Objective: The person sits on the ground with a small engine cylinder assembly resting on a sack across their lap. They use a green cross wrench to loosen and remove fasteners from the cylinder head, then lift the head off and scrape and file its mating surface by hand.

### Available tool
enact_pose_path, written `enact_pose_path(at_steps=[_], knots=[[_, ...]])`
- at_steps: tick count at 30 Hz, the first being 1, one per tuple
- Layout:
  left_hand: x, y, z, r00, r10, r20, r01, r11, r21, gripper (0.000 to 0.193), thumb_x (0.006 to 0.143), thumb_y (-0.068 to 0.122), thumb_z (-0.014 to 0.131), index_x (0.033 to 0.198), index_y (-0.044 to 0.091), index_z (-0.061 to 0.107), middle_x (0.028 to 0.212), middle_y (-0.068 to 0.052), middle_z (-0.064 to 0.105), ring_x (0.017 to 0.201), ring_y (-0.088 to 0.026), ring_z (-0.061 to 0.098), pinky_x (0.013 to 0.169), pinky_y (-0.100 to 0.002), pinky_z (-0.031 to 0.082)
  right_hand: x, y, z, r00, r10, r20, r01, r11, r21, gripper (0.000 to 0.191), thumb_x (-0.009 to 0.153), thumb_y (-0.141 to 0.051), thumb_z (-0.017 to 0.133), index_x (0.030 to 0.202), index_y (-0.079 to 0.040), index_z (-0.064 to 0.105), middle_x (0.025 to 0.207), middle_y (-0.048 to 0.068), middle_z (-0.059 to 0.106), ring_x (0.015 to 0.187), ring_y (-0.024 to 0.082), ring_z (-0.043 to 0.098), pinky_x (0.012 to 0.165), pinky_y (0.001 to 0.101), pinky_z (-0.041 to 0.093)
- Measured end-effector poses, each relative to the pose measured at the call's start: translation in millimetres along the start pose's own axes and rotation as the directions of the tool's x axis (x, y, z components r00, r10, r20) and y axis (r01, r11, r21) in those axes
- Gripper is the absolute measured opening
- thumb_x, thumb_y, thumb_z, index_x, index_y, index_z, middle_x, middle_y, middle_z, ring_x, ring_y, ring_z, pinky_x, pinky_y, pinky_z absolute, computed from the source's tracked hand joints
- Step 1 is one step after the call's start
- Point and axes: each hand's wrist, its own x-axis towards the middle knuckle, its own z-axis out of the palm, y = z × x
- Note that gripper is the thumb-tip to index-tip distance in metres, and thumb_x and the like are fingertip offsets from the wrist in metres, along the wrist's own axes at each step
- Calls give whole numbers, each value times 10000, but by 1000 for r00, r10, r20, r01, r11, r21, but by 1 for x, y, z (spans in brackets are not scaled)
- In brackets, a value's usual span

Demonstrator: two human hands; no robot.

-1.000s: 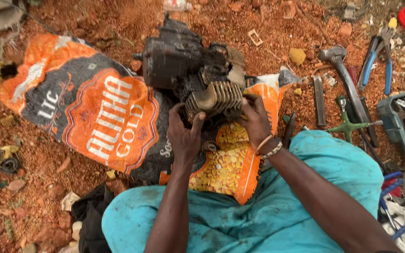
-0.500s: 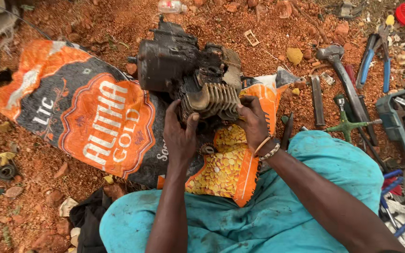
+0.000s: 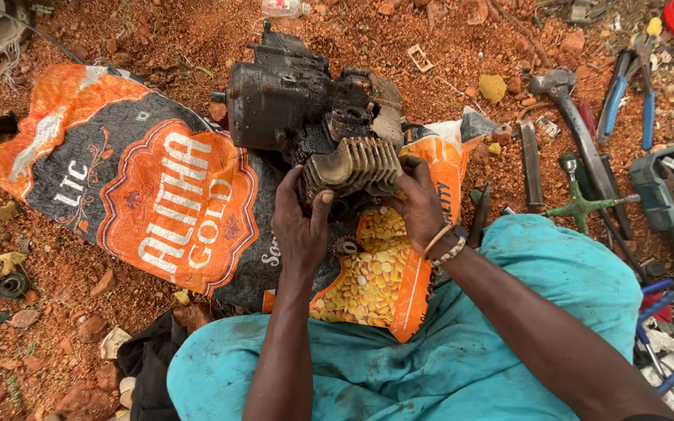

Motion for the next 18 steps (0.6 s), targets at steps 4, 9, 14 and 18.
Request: enact_pose_path(at_steps=[4, 9, 14, 18], knots=[[2, 4, -3, 1000, 29, 3, -29, 1000, -1, 730, 1047, 633, 472, 1528, 85, 432, 1433, -220, 569, 1269, -360, 640, 970, -492, 603, 2, -1, 0, 999, 45, 9, -46, 997, 69, 395, 934, -239, 573, 1307, -137, 489, 1217, 50, 585, 1143, 206, 592, 959, 496, 500], [2, 9, -7, 998, -35, 60, 35, 999, -7, 658, 1024, 584, 498, 1523, 155, 463, 1268, -150, 629, 1078, -275, 709, 811, -440, 621, 3, -4, 2, 995, 85, -47, -87, 996, -33, 378, 928, -207, 544, 1298, -136, 512, 1165, 12, 543, 1076, 173, 544, 893, 480, 496], [-3, 2, -6, 994, 109, 15, -109, 994, -7, 613, 1082, 567, 515, 1532, 155, 453, 1205, -119, 620, 1056, -267, 692, 809, -466, 604, 3, -4, 4, 994, 62, -87, -72, 990, -119, 359, 940, -227, 534, 1279, -110, 526, 1123, 29, 592, 1032, 185, 554, 828, 431, 467], [-6, -2, -4, 997, 63, 40, -65, 997, 50, 644, 1064, 560, 532, 1566, 164, 448, 1146, -103, 603, 946, -273, 630, 805, -489, 541, 5, 4, -1, 993, 112, -37, -111, 993, 27, 385, 887, -242, 503, 1251, -115, 500, 1143, 63, 641, 1008, 277, 657, 832, 440, 600]])
